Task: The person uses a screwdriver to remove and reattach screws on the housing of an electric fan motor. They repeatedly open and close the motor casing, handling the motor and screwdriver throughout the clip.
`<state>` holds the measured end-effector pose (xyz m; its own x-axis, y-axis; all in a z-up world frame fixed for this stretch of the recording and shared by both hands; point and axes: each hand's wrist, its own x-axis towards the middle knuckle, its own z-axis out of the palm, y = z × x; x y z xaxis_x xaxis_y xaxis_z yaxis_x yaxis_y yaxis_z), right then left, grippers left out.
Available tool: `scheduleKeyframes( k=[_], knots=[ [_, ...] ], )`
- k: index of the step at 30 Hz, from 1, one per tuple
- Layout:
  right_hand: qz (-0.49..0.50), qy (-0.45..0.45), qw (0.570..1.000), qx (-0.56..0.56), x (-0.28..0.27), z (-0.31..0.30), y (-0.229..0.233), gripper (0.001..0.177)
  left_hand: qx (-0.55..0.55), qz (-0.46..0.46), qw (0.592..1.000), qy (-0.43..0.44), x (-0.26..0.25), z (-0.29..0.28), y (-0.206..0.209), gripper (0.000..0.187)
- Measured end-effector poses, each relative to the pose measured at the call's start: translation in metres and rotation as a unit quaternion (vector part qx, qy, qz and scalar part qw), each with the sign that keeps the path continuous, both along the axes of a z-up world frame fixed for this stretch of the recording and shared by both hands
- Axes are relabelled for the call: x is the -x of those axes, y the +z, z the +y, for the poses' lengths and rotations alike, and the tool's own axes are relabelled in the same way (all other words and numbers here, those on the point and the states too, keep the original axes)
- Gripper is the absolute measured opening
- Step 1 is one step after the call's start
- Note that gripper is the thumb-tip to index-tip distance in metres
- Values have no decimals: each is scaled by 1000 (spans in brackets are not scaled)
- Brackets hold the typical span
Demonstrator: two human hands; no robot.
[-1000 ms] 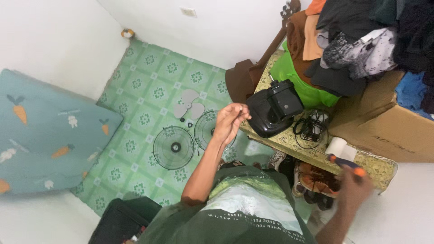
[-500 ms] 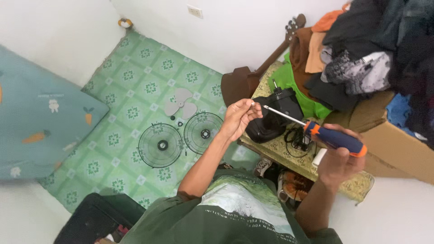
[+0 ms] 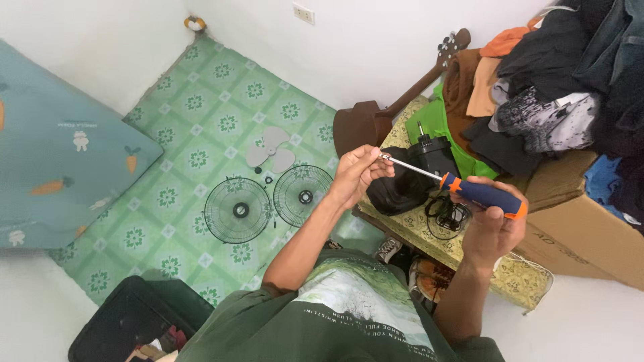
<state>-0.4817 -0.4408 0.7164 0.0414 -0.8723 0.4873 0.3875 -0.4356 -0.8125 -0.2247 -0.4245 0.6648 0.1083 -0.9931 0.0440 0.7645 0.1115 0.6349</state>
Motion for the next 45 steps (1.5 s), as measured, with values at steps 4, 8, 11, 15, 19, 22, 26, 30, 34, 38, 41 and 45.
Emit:
scheduleKeyframes(
  k=[4,8,11,15,19,22,26,30,34,38,41,45],
  knots=[
    [-6,3,1000,-5,-1,-2,1,67,9,-9,1000,-7,-4,-3,4,20],
    [-27,15,999,-11,1,-4,1,64,0,-17,1000,-17,-5,-6,9,18],
    [-24,25,999,-6,8,0,0,61,4,-24,999,-29,-6,-9,13,19],
    [10,45,998,49,18,-1,-3,55,14,-85,996,-33,-10,-11,19,18],
    [56,6,995,80,22,10,-11,49,13,-126,991,-42,-14,-16,23,19],
    [92,-15,993,78,22,18,-14,44,10,-140,989,-43,-15,-21,26,20],
    [171,-31,985,6,26,37,-14,38,6,-157,987,-34,-7,-30,20,21],
    [369,-101,919,-92,25,59,-25,46,3,-169,985,-46,13,-37,2,21],
    [324,-106,921,-191,19,75,-52,44,-7,-169,982,-86,37,-42,-21,23],
    [233,-94,930,-267,27,86,-76,44,-21,-188,975,-118,54,-42,-34,26],
    [219,-99,928,-284,34,88,-91,44,-9,-181,973,-141,61,-45,-40,27],
    [195,-112,931,-287,42,90,-105,42,-36,-207,968,-135,61,-54,-50,29]
  ],
)
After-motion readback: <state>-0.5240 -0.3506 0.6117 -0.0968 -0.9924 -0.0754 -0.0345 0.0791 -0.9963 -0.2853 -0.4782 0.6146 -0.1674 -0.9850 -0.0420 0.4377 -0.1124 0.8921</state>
